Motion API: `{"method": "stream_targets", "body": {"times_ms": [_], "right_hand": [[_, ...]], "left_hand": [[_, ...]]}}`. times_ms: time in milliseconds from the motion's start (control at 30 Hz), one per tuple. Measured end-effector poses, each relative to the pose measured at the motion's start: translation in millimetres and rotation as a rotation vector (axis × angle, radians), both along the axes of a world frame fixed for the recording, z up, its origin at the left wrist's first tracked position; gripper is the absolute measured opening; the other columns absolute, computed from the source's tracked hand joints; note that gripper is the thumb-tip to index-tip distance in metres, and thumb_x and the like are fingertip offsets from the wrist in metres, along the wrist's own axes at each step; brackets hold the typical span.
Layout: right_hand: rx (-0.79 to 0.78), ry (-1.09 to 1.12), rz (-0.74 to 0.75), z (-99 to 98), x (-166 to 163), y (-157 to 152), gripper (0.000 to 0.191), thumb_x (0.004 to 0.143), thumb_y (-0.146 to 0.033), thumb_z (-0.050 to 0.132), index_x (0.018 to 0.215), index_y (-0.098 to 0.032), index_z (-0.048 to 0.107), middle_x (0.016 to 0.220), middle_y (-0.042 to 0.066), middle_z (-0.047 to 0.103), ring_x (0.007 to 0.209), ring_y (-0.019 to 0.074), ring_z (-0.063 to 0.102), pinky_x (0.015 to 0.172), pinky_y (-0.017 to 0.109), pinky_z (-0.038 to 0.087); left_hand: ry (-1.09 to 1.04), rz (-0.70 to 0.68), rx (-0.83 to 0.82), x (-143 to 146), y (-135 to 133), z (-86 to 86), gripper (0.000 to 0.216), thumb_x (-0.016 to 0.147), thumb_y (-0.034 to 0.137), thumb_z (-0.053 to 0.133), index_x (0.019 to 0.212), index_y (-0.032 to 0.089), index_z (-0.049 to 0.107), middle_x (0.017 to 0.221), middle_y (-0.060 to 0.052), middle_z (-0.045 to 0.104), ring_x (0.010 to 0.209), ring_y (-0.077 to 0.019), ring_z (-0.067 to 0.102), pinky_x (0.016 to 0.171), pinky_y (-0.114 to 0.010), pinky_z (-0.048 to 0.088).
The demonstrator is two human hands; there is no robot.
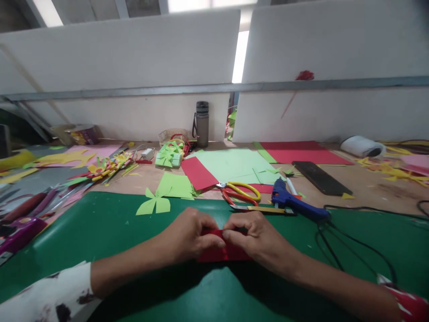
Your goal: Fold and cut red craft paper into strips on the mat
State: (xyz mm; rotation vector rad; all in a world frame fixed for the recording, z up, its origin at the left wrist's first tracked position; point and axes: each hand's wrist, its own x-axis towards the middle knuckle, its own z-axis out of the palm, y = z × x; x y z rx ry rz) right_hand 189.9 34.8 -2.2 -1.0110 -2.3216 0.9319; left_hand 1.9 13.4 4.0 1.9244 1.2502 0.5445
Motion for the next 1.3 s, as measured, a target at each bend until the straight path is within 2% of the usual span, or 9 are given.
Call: {"method": "stream_targets", "body": {"times_ms": [133,267,400,600,800,900,1000,1100,1300], "right_hand": [[0.093,0.015,0.031,4.1,-1.1,-3.6,0.018,0.077,-0.013,0.052,0.063,-0.016,0.063,0.058,-0.003,0.057,0.058,0.0094,0.051,0.055,0.021,0.033],[0.134,0.015,0.012,7.6,2.4,-4.2,0.016,0.075,-0.013,0.055,0.061,-0.016,0.061,0.057,-0.003,0.057,0.058,0.0102,0.051,0.058,0.023,0.035],[0.152,-0.024,-0.018,8.6,11.4,-6.1,0.019,0.077,-0.016,0.055,0.058,-0.017,0.056,0.06,-0.004,0.058,0.062,0.0111,0.052,0.07,0.027,0.035],[0.075,-0.039,-0.035,12.4,19.3,-7.4,0.021,0.08,-0.02,0.053,0.06,-0.019,0.058,0.064,-0.003,0.062,0.065,0.0129,0.055,0.081,0.033,0.034],[-0.033,-0.061,-0.03,15.5,21.4,-6.4,0.021,0.082,-0.02,0.049,0.07,-0.018,0.065,0.072,0.001,0.066,0.075,0.0166,0.058,0.071,0.028,0.04],[-0.137,-0.022,-0.018,18.5,25.1,-1.2,0.024,0.085,-0.022,0.044,0.085,-0.016,0.068,0.078,0.003,0.068,0.077,0.0171,0.06,0.071,0.028,0.043],[-0.203,0.097,-0.117,23.1,27.3,5.0,0.032,0.089,-0.029,0.038,0.096,-0.011,0.064,0.081,0.007,0.069,0.077,0.0169,0.063,0.074,0.03,0.045],[-0.177,0.116,-0.142,24.9,25.2,5.2,0.033,0.088,-0.033,0.04,0.086,-0.012,0.065,0.08,0.006,0.068,0.074,0.0159,0.062,0.07,0.028,0.045],[-0.1,0.015,-0.041,16.1,14.8,-7.6,0.021,0.078,-0.018,0.049,0.063,-0.015,0.063,0.059,-0.002,0.057,0.059,0.0111,0.05,0.055,0.023,0.036]], "left_hand": [[-0.025,-0.056,0.014,6.1,-1.3,-8.1,0.025,0.078,0.02,0.052,0.056,0.011,0.057,0.05,0.005,0.036,0.05,-0.0067,0.032,0.046,-0.02,0.023],[-0.093,-0.033,0.007,0.7,-5.5,-10.8,0.024,0.079,0.021,0.052,0.059,0.011,0.06,0.051,0.004,0.042,0.05,-0.0071,0.036,0.046,-0.02,0.025],[-0.093,-0.003,-0.006,-3.6,-9.8,-7.0,0.026,0.079,0.023,0.051,0.059,0.011,0.062,0.052,0.002,0.046,0.05,-0.0084,0.04,0.047,-0.02,0.027],[-0.118,0.051,-0.178,-6.1,-12.4,-1.9,0.027,0.078,0.029,0.052,0.061,0.011,0.062,0.052,0.002,0.048,0.048,-0.0089,0.04,0.044,-0.02,0.026],[-0.174,0.095,-0.333,-7.8,-9.8,1.1,0.026,0.074,0.033,0.056,0.059,0.012,0.058,0.051,0.002,0.046,0.047,-0.0083,0.037,0.043,-0.02,0.024],[-0.195,0.092,-0.347,-10.4,-7.3,-2.2,0.028,0.073,0.034,0.058,0.055,0.013,0.054,0.049,0.004,0.041,0.045,-0.0068,0.031,0.043,-0.02,0.021],[-0.222,0.083,-0.337,-11.5,-5.1,-7.4,0.029,0.073,0.035,0.059,0.055,0.013,0.053,0.048,0.005,0.039,0.044,-0.0063,0.029,0.043,-0.021,0.019],[-0.239,0.07,-0.347,-7.8,-4.8,-8.7,0.029,0.072,0.035,0.06,0.055,0.013,0.053,0.048,0.005,0.04,0.044,-0.0062,0.029,0.043,-0.021,0.019],[-0.22,0.048,-0.366,3.5,-6.9,-4.1,0.03,0.072,0.037,0.06,0.055,0.013,0.053,0.05,0.005,0.041,0.045,-0.0064,0.03,0.044,-0.021,0.02]]}}
